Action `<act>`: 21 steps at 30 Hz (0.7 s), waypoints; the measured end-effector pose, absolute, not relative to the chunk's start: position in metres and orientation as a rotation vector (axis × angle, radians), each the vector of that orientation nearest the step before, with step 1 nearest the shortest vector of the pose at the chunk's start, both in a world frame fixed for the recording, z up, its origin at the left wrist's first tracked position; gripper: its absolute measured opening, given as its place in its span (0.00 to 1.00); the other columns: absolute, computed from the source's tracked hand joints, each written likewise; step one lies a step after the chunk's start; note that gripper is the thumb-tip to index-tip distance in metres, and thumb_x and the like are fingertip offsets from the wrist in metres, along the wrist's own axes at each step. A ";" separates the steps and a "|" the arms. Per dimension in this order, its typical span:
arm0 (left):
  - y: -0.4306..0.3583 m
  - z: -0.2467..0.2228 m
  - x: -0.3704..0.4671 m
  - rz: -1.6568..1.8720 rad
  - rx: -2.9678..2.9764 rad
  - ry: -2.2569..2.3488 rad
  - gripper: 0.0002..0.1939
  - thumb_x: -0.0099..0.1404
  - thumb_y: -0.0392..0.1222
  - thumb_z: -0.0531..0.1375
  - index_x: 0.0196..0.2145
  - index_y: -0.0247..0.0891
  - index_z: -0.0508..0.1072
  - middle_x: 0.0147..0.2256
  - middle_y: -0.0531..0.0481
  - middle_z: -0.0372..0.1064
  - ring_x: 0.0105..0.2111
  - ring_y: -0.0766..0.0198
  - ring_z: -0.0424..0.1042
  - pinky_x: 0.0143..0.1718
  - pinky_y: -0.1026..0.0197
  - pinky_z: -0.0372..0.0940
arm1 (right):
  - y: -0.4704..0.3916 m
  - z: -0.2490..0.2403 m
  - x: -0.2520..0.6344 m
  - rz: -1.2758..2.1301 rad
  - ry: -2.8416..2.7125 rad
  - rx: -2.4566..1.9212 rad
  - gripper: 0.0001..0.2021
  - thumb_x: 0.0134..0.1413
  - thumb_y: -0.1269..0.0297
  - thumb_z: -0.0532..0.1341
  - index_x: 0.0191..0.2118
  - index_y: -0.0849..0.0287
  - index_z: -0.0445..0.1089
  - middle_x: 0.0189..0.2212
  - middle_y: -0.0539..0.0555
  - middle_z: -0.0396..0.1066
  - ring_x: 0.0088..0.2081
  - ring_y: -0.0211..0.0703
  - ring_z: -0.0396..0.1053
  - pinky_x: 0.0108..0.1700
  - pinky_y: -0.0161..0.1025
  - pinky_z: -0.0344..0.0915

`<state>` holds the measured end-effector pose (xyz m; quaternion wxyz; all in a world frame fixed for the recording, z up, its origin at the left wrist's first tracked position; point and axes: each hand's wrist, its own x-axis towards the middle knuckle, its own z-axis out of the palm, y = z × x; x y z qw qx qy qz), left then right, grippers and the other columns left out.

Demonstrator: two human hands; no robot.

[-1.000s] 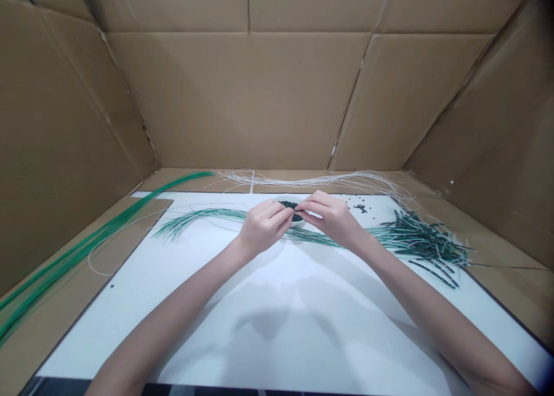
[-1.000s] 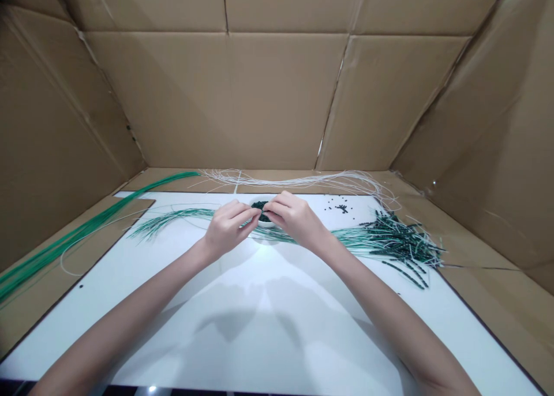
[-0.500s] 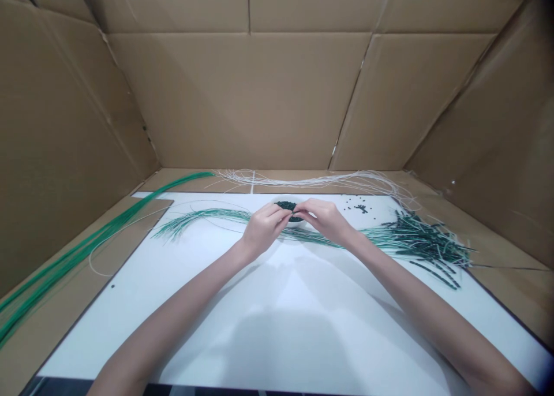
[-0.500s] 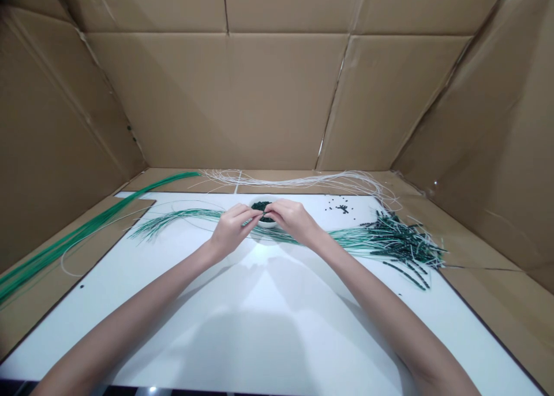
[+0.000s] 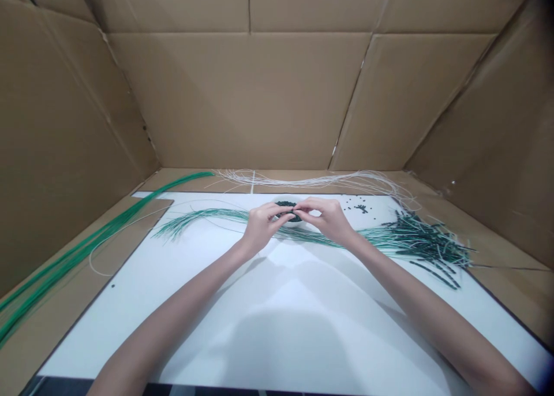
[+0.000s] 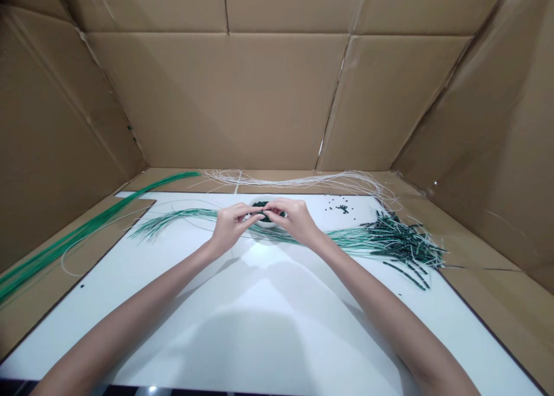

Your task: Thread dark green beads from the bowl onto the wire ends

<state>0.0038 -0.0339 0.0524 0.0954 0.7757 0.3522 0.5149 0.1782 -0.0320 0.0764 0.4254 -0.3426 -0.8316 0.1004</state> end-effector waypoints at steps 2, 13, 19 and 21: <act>-0.035 0.053 0.004 1.553 2.292 1.051 0.07 0.56 0.42 0.60 0.30 0.37 0.75 0.22 0.53 0.68 0.19 0.73 0.60 0.21 0.68 0.57 | -0.033 0.076 0.177 0.228 -2.094 -0.850 0.07 0.51 0.66 0.56 0.28 0.59 0.71 0.25 0.52 0.72 0.24 0.35 0.67 0.28 0.31 0.63; -0.038 0.057 0.004 1.550 2.349 1.069 0.05 0.56 0.35 0.56 0.32 0.36 0.70 0.26 0.54 0.65 0.20 0.73 0.55 0.24 0.69 0.56 | -0.033 0.080 0.179 0.468 -2.007 -0.946 0.08 0.50 0.64 0.57 0.29 0.60 0.72 0.26 0.52 0.72 0.26 0.36 0.67 0.29 0.32 0.64; -0.036 0.060 0.003 1.567 2.269 1.105 0.05 0.59 0.38 0.56 0.29 0.36 0.71 0.25 0.53 0.66 0.21 0.73 0.56 0.24 0.69 0.55 | -0.028 0.075 0.183 0.669 -1.826 -0.924 0.09 0.46 0.60 0.61 0.31 0.59 0.74 0.26 0.52 0.73 0.24 0.37 0.68 0.29 0.34 0.66; -0.036 0.062 0.002 1.586 2.209 1.128 0.05 0.58 0.38 0.57 0.28 0.36 0.71 0.24 0.54 0.65 0.20 0.73 0.55 0.23 0.69 0.54 | -0.027 0.076 0.184 0.681 -1.815 -0.913 0.11 0.46 0.59 0.61 0.33 0.59 0.75 0.26 0.53 0.72 0.24 0.37 0.68 0.30 0.35 0.66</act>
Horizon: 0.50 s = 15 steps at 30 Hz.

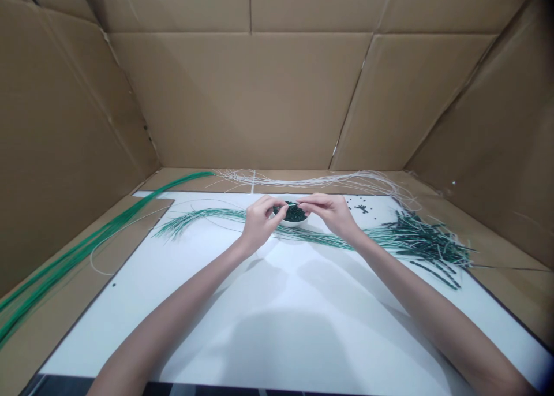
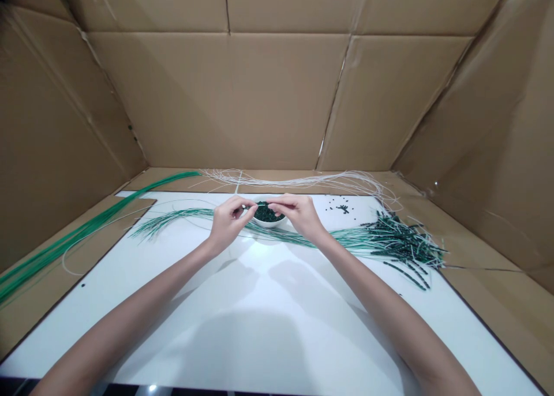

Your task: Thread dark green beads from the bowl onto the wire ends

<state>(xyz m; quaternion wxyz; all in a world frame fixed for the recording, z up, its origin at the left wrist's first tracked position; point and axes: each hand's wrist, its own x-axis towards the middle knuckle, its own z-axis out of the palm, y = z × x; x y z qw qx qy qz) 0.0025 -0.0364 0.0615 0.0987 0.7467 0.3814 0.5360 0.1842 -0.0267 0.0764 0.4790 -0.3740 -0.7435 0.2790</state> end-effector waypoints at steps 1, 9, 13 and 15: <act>-0.037 0.063 0.003 1.588 2.187 1.132 0.04 0.58 0.37 0.57 0.27 0.36 0.71 0.24 0.54 0.65 0.20 0.73 0.55 0.22 0.69 0.54 | -0.027 0.077 0.185 0.681 -1.820 -0.909 0.11 0.46 0.59 0.61 0.33 0.59 0.75 0.26 0.53 0.72 0.25 0.37 0.67 0.30 0.35 0.66; -0.042 0.068 0.005 1.619 2.132 1.092 0.03 0.56 0.37 0.59 0.27 0.36 0.71 0.24 0.54 0.65 0.20 0.73 0.54 0.23 0.68 0.53 | -0.029 0.076 0.180 0.762 -1.839 -0.892 0.13 0.49 0.59 0.59 0.40 0.56 0.73 0.28 0.52 0.72 0.28 0.36 0.67 0.35 0.36 0.65; -0.044 0.070 0.006 1.659 2.134 1.064 0.03 0.56 0.37 0.59 0.27 0.35 0.71 0.23 0.53 0.65 0.21 0.73 0.55 0.23 0.68 0.53 | -0.030 0.076 0.179 0.823 -1.831 -0.848 0.13 0.49 0.59 0.59 0.41 0.56 0.73 0.27 0.52 0.70 0.27 0.36 0.66 0.35 0.37 0.65; -0.045 0.071 0.007 1.669 2.135 1.057 0.03 0.56 0.37 0.59 0.27 0.35 0.71 0.23 0.53 0.65 0.21 0.73 0.55 0.23 0.68 0.54 | -0.031 0.077 0.179 0.847 -1.826 -0.830 0.13 0.49 0.60 0.59 0.40 0.56 0.73 0.26 0.52 0.69 0.27 0.36 0.66 0.34 0.36 0.65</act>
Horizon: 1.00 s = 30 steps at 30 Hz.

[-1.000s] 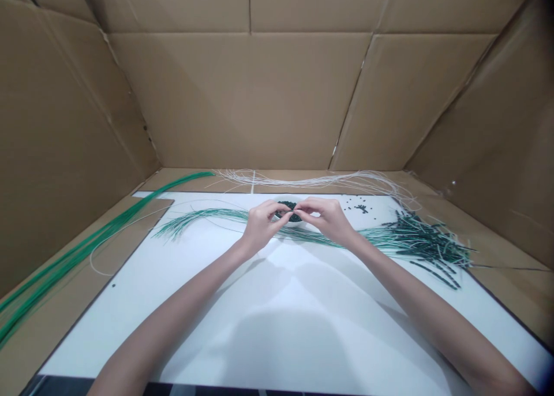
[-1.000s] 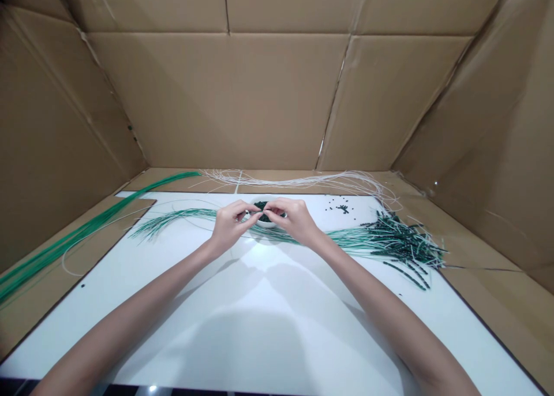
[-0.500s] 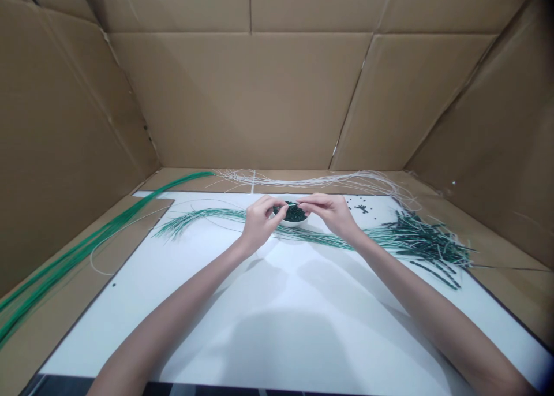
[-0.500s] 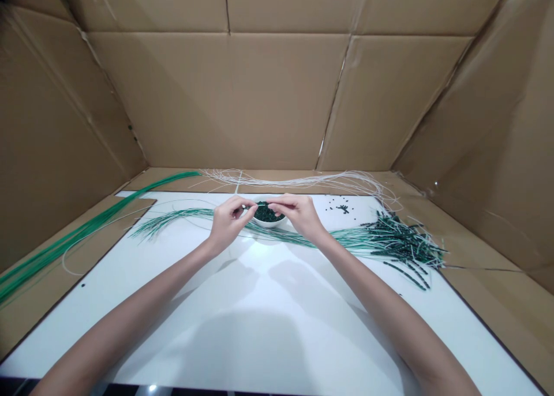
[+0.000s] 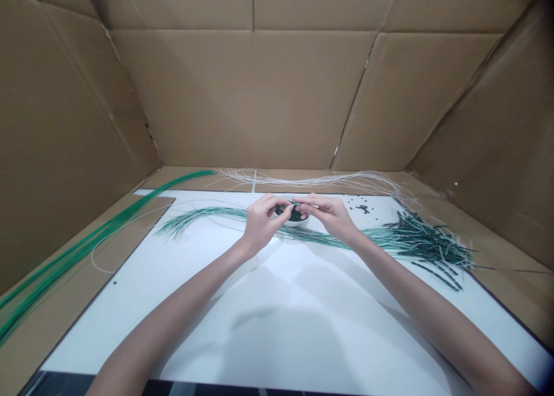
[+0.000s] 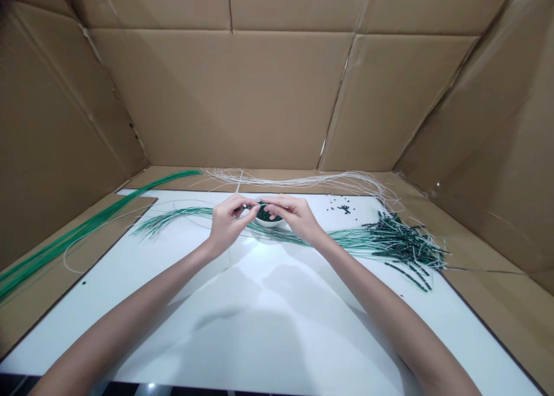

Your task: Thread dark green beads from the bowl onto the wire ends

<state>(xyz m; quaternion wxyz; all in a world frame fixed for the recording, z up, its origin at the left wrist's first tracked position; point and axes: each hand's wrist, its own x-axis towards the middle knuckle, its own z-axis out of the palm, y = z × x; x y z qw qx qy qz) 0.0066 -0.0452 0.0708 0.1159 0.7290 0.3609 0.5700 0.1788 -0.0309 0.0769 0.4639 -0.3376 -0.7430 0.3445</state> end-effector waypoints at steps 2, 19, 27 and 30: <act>-0.046 0.071 0.007 1.676 2.138 1.047 0.04 0.56 0.38 0.59 0.27 0.35 0.71 0.23 0.53 0.66 0.21 0.73 0.56 0.23 0.69 0.54 | -0.032 0.078 0.179 0.863 -1.818 -0.819 0.12 0.49 0.60 0.59 0.39 0.57 0.73 0.24 0.51 0.68 0.27 0.36 0.66 0.34 0.37 0.65; -0.046 0.072 0.006 1.694 2.216 1.023 0.02 0.56 0.35 0.58 0.26 0.36 0.71 0.23 0.53 0.67 0.22 0.72 0.60 0.24 0.68 0.56 | -0.034 0.079 0.179 0.870 -1.771 -0.803 0.10 0.48 0.62 0.60 0.37 0.55 0.74 0.23 0.50 0.69 0.28 0.37 0.65 0.34 0.37 0.64; -0.046 0.072 0.005 1.705 2.263 1.014 0.02 0.55 0.35 0.59 0.26 0.36 0.71 0.23 0.54 0.67 0.23 0.72 0.61 0.24 0.69 0.56 | -0.034 0.081 0.178 0.832 -1.782 -0.799 0.11 0.48 0.62 0.60 0.38 0.54 0.74 0.24 0.51 0.71 0.29 0.37 0.66 0.35 0.38 0.64; -0.046 0.071 0.005 1.710 2.263 1.000 0.02 0.56 0.35 0.58 0.26 0.36 0.71 0.23 0.53 0.67 0.23 0.72 0.62 0.24 0.69 0.57 | -0.035 0.081 0.178 0.815 -1.795 -0.809 0.11 0.48 0.61 0.60 0.38 0.55 0.74 0.25 0.52 0.71 0.30 0.38 0.66 0.34 0.38 0.64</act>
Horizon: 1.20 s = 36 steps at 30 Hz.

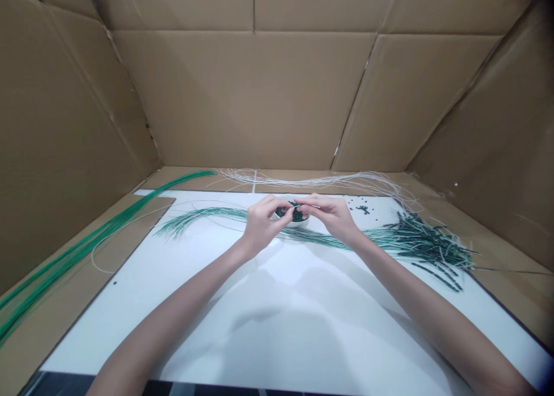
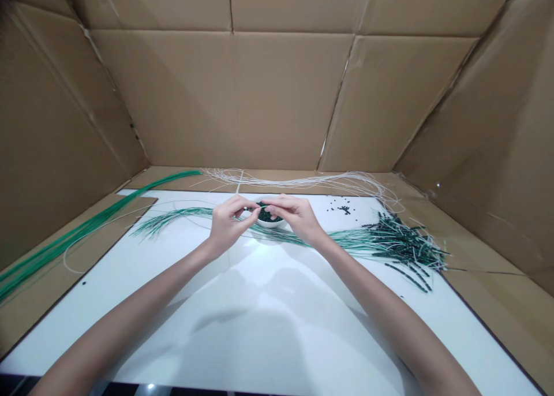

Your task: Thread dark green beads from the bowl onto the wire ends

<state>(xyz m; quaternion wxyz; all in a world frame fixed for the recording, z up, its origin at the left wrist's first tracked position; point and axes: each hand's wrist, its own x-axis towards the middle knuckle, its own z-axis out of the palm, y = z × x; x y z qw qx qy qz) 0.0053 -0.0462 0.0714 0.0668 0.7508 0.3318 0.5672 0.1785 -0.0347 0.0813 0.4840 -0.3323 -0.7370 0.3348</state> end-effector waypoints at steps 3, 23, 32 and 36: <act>-0.046 0.072 0.006 1.726 2.253 0.999 0.02 0.56 0.35 0.58 0.26 0.36 0.71 0.23 0.53 0.67 0.23 0.71 0.62 0.24 0.68 0.57 | -0.034 0.080 0.179 0.809 -1.801 -0.810 0.11 0.48 0.61 0.60 0.38 0.55 0.74 0.26 0.52 0.71 0.29 0.38 0.66 0.34 0.37 0.65; -0.046 0.073 0.006 1.738 2.268 0.997 0.02 0.56 0.35 0.58 0.26 0.36 0.71 0.23 0.53 0.67 0.23 0.71 0.61 0.23 0.68 0.56 | -0.035 0.082 0.179 0.725 -1.843 -0.824 0.10 0.48 0.61 0.60 0.37 0.55 0.74 0.28 0.53 0.73 0.30 0.38 0.67 0.36 0.38 0.65; -0.046 0.073 0.006 1.721 2.244 0.999 0.03 0.56 0.36 0.58 0.26 0.36 0.71 0.23 0.53 0.68 0.23 0.71 0.62 0.23 0.68 0.56 | -0.035 0.082 0.179 0.732 -1.841 -0.822 0.11 0.48 0.60 0.60 0.37 0.54 0.74 0.28 0.52 0.73 0.30 0.38 0.68 0.36 0.37 0.65; -0.046 0.074 0.006 1.711 2.237 1.013 0.03 0.56 0.36 0.58 0.26 0.36 0.71 0.23 0.52 0.68 0.23 0.71 0.62 0.23 0.68 0.57 | -0.035 0.082 0.178 0.740 -1.841 -0.838 0.11 0.48 0.58 0.60 0.37 0.54 0.74 0.28 0.52 0.73 0.30 0.39 0.68 0.35 0.38 0.65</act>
